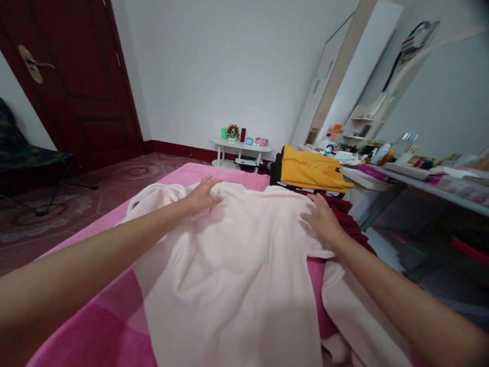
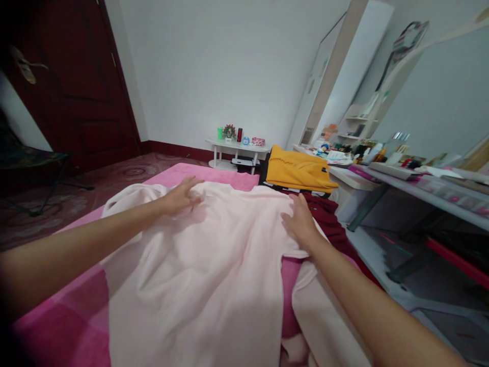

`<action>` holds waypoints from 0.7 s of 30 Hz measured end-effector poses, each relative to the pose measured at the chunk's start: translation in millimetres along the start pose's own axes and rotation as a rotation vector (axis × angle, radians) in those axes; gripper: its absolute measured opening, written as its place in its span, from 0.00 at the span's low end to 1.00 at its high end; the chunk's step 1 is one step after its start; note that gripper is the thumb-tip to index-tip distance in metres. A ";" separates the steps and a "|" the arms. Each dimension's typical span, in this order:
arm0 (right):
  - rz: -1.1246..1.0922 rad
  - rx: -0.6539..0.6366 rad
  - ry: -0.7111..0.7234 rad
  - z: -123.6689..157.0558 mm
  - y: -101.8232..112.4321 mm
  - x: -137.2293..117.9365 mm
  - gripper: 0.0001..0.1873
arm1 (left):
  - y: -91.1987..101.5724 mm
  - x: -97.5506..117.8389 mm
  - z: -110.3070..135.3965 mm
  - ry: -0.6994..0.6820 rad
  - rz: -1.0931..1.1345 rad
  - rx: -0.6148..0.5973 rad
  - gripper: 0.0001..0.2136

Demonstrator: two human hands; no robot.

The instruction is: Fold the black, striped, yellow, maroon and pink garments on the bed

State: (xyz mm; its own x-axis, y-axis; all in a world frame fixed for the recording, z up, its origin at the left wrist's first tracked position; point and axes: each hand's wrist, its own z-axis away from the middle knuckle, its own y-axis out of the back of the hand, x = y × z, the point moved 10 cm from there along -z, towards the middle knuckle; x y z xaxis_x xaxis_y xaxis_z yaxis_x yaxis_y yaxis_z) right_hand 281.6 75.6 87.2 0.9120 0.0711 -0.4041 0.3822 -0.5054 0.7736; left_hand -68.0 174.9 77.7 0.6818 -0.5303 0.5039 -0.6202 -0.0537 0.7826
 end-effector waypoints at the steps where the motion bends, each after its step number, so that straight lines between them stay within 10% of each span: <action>1: 0.023 -0.017 0.026 17.7 0.2 1.2 0.29 | -8.0 8.8 17.5 -0.070 -0.020 -0.064 0.28; 5: 0.232 -0.090 0.075 83.3 26.0 16.4 0.29 | -26.1 48.8 97.7 -0.333 -0.016 -0.332 0.21; 9: 0.344 -0.319 -0.061 139.2 44.3 38.3 0.43 | -26.8 59.7 151.7 -0.303 0.042 -0.504 0.20; 12: 0.241 -0.489 -0.126 172.9 34.8 30.0 0.42 | -20.8 58.8 166.6 -0.277 0.024 -0.500 0.20; 16: 0.229 -0.590 -0.020 182.6 16.7 -7.4 0.11 | -11.3 64.9 175.9 -0.347 0.030 -0.455 0.18; 21: 0.312 -0.790 0.065 184.0 22.1 -29.4 0.10 | 20.7 63.6 193.2 -0.369 -0.008 -0.313 0.14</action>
State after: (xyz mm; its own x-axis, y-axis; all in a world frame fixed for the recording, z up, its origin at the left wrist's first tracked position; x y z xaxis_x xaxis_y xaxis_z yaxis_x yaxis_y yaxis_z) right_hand 235.7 -95.9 26.4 0.9904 0.0896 -0.1054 0.0816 0.2369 0.9681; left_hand -112.4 -23.4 55.3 0.4678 -0.7989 0.3781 -0.4300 0.1680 0.8870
